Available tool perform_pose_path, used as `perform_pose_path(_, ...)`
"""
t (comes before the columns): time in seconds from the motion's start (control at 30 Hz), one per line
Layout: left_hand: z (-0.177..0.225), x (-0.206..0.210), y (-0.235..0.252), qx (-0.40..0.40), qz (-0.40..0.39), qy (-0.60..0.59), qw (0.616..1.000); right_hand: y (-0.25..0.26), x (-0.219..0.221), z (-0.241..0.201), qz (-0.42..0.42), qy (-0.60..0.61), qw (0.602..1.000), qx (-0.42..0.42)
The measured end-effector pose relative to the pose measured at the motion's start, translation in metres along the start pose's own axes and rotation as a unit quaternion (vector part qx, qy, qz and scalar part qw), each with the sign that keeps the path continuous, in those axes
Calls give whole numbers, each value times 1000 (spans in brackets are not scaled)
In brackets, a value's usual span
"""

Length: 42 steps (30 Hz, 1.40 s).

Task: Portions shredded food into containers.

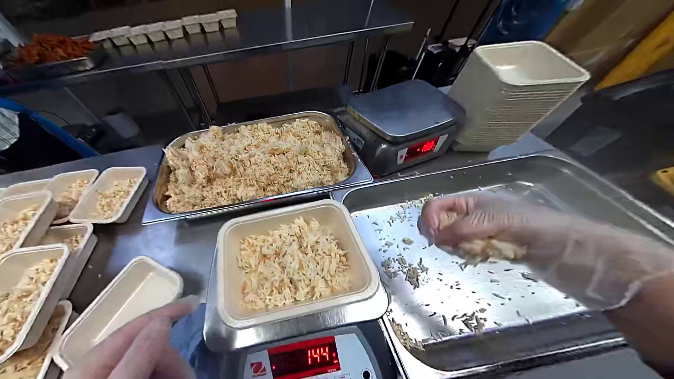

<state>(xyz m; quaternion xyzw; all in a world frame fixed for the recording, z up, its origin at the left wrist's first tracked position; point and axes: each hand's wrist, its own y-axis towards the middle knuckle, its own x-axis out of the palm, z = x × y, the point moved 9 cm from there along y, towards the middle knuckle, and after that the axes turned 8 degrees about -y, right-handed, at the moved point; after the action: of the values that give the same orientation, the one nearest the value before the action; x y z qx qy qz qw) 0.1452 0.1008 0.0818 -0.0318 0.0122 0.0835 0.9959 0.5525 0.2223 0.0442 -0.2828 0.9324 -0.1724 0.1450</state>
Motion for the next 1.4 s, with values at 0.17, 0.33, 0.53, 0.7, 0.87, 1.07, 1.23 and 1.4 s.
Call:
perform_pose_path(0.17,4,9,4,-4,12,-2,1000,18,-7,-79,-48,-78,991,-96)
perform_pose_path(0.33,-13,5,2,-24,9,-16,1000,8,-11,11,12,-259,963,79)
perform_pose_path(0.53,-29,23,18,-98,46,44,993,4,56,-98,129,-527,839,-49)
perform_pose_path(0.7,-21,-2,15,-35,59,8,998,53,169,-126,-12,-592,789,-164)
perform_pose_path(0.87,-3,-65,-14,31,61,-44,997,55,147,-152,11,-516,839,-171)
perform_pose_path(1.07,-2,-72,-23,54,68,-78,993,78,110,-124,-25,-126,988,-90)
perform_pose_path(1.23,13,-69,-34,63,63,-46,995,-1,23,-125,38,-78,971,-221)
perform_pose_path(1.4,11,-47,-27,21,56,-51,997,-37,-21,22,171,-335,924,68)
